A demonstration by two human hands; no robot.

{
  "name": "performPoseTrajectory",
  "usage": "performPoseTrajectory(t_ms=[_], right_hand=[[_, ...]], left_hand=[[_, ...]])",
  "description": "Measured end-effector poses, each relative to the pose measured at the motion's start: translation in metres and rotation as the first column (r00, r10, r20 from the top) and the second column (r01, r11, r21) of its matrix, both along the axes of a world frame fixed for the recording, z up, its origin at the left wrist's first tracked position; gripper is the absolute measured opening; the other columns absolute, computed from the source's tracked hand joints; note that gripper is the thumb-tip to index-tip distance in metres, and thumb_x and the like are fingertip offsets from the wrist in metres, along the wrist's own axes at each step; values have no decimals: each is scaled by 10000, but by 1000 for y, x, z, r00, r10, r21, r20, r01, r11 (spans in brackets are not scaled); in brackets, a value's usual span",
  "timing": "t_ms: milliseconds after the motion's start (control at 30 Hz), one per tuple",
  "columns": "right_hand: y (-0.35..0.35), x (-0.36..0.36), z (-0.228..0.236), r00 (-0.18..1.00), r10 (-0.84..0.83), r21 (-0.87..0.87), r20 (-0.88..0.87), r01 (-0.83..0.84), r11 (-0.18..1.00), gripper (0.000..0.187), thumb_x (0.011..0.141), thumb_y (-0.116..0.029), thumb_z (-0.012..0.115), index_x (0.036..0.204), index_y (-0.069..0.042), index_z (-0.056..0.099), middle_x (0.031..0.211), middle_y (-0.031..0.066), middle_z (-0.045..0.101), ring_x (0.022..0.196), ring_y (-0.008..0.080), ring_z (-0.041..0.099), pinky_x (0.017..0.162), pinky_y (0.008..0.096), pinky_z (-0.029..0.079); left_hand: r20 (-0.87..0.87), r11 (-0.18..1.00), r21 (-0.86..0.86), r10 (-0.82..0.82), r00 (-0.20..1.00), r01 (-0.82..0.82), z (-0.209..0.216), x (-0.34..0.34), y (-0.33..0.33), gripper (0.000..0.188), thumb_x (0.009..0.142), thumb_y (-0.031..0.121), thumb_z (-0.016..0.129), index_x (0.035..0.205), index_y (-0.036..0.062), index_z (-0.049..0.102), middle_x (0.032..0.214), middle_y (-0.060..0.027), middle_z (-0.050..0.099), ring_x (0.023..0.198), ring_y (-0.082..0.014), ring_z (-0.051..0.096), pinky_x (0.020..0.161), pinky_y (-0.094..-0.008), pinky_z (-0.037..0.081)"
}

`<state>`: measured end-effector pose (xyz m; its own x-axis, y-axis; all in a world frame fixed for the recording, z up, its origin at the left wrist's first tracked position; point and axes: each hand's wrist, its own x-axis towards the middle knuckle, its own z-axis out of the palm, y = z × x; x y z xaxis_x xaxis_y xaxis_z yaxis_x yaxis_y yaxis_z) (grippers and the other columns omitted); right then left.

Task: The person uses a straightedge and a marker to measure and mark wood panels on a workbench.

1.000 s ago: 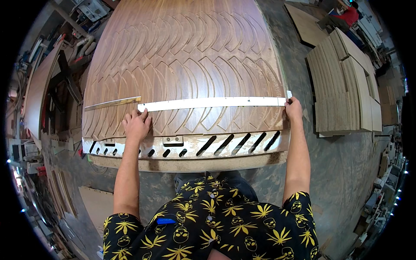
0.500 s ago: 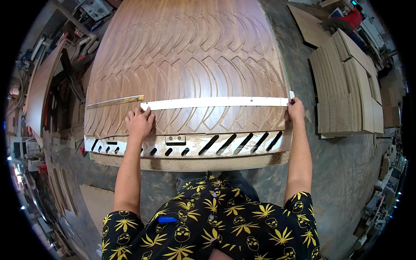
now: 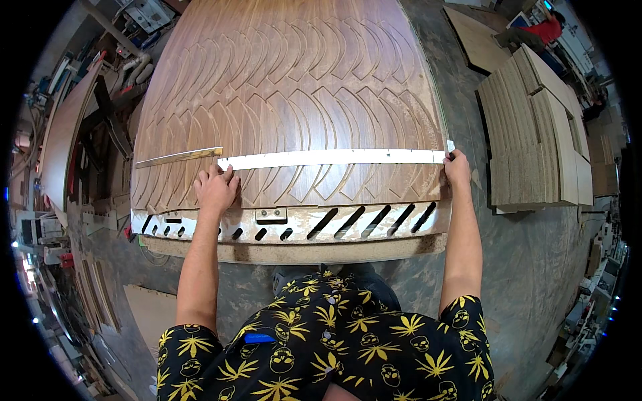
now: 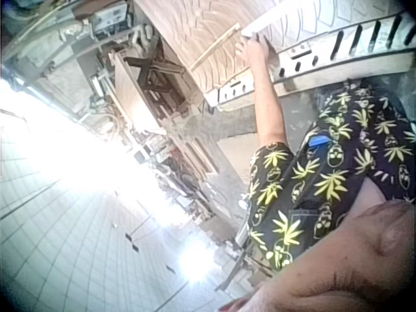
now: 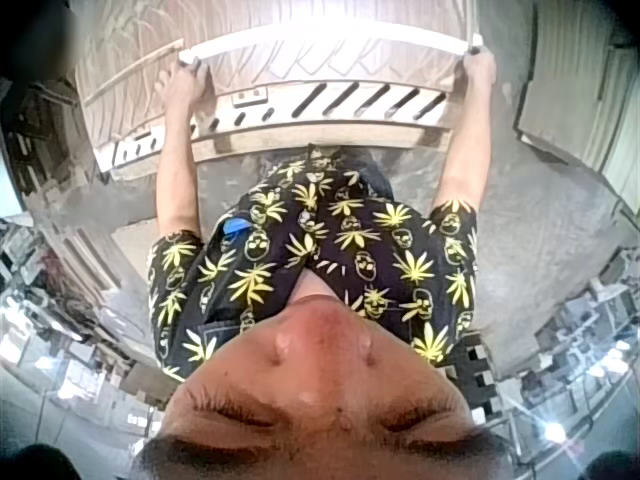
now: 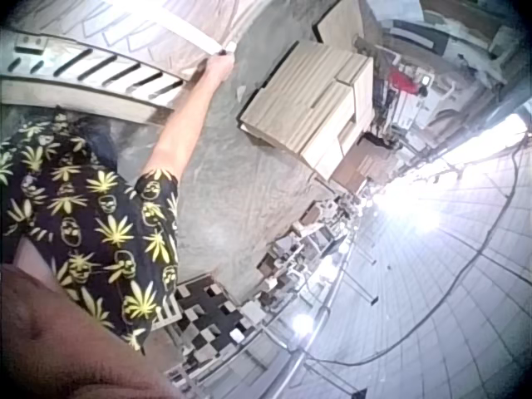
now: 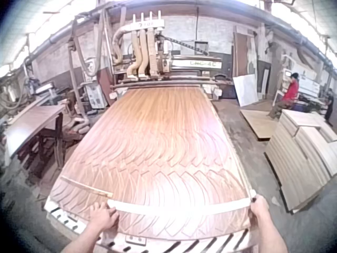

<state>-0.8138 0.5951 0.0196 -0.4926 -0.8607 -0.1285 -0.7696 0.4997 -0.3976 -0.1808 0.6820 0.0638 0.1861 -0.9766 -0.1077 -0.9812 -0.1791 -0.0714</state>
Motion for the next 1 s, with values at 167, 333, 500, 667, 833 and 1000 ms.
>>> performPoseTrajectory(t_ms=[167,333,500,667,833,1000], right_hand=[[0,0,1,1000,3,6,14,-3,1000,248,914,-148,770,1131,-34,733,1092,193,778,1069,376,738,897,464,555],[0,3,4,1000,-4,22,9,4,1000,256,915,-143,769,1145,-36,733,1113,184,779,1078,365,737,911,459,553],[0,3,6,1000,-9,33,25,8,999,266,916,-143,766,1160,-43,734,1115,163,782,1082,349,737,918,456,553],[-1,3,5,1000,-7,70,20,5,998,256,946,-184,745,1184,-92,724,1176,150,771,1140,376,714,914,495,552],[-1,1,4,1000,-3,70,7,3,998,263,933,-203,756,1174,-101,729,1169,154,771,1133,378,714,911,495,551],[-2,1,4,1000,-6,60,12,6,998,261,926,-212,765,1158,-96,732,1158,159,772,1125,373,718,903,492,554]], left_hand=[[2,1000,1,-1,1000,1,-2,2,-1,435,977,462,643,1359,278,741,1369,-72,627,1226,-330,521,1028,-506,391],[-3,1000,4,0,1000,0,-1,0,0,440,983,462,637,1370,276,734,1368,-82,627,1234,-333,520,1033,-510,390],[-10,1000,12,5,1000,-5,-1,0,0,442,985,461,634,1373,274,732,1375,-87,625,1239,-339,519,1037,-514,389],[-10,999,29,22,1000,-21,0,-1,-2,449,982,457,636,1383,276,727,1412,-97,614,1256,-345,513,1046,-513,385],[7,999,19,26,1000,-26,-5,2,0,461,988,469,624,1402,288,715,1377,-87,621,1265,-345,521,1064,-513,383],[-1,999,27,31,1000,-31,-4,1,-1,464,986,470,621,1399,283,717,1367,-87,629,1264,-342,521,1068,-510,381]])
